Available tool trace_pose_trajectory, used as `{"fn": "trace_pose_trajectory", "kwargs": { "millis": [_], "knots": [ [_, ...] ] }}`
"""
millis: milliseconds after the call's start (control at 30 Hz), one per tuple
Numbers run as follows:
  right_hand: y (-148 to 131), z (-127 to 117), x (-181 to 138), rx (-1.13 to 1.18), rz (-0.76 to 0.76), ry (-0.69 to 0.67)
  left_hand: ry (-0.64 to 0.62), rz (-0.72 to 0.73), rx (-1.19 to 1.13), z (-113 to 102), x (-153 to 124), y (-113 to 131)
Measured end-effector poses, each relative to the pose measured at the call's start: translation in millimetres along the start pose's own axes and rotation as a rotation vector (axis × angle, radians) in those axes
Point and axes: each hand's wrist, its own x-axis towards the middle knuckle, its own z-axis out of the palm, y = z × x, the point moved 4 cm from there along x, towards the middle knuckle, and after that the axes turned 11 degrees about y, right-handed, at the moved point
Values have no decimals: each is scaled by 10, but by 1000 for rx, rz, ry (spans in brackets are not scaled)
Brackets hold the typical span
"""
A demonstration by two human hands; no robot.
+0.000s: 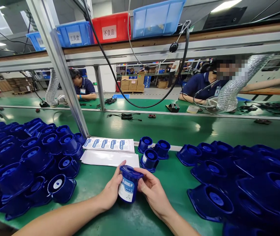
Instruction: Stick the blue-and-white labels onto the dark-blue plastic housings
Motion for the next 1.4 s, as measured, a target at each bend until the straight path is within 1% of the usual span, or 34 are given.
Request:
{"fn": "trace_pose_trajectory", "kwargs": {
  "millis": [67, 133, 267, 367, 467, 600, 733, 867, 933, 1033, 1133, 1233, 1300, 1400],
  "knots": [
    [37, 21, -8, 14, 31, -6, -33, 4, 35, 5, -7, 36],
    [46, 40, -16, -5, 33, 15, -41, 45, 139, 14, -27, 73],
    [12, 70, -46, -82, 4, 79, 7, 62, 365, 18, -60, 69],
    [-17, 91, -80, -104, -14, 95, 26, 81, 451, 34, -82, 47],
    [-32, 99, -100, -138, -44, 97, 9, 127, 441, 66, -106, 50],
    [-11, 80, -77, -181, -68, 91, -2, 146, 383, 95, -109, 81],
    [14, 43, -23, -146, -58, 66, -36, 134, 321, 112, -100, 90],
    [-2, -3, 23, -100, -46, 38, -34, 121, 337, 73, -93, 29],
    [-13, -26, 43, -58, -15, 27, -42, 132, 338, 50, -84, -4],
    [-26, -41, 58, 39, 77, 14, -54, 161, 305, 24, -63, -19],
    [-54, 0, 49, 150, 126, -67, 29, 248, 331, -12, -50, 35],
    [-41, 28, 35, 187, 168, -131, 112, 418, 430, -14, -76, 140],
    [-6, 7, 35, 147, 187, -109, 129, 484, 437, 3, -97, 185],
    [29, -19, 19, 43, 161, -68, 150, 514, 416, 12, -107, 201]
  ]
}}
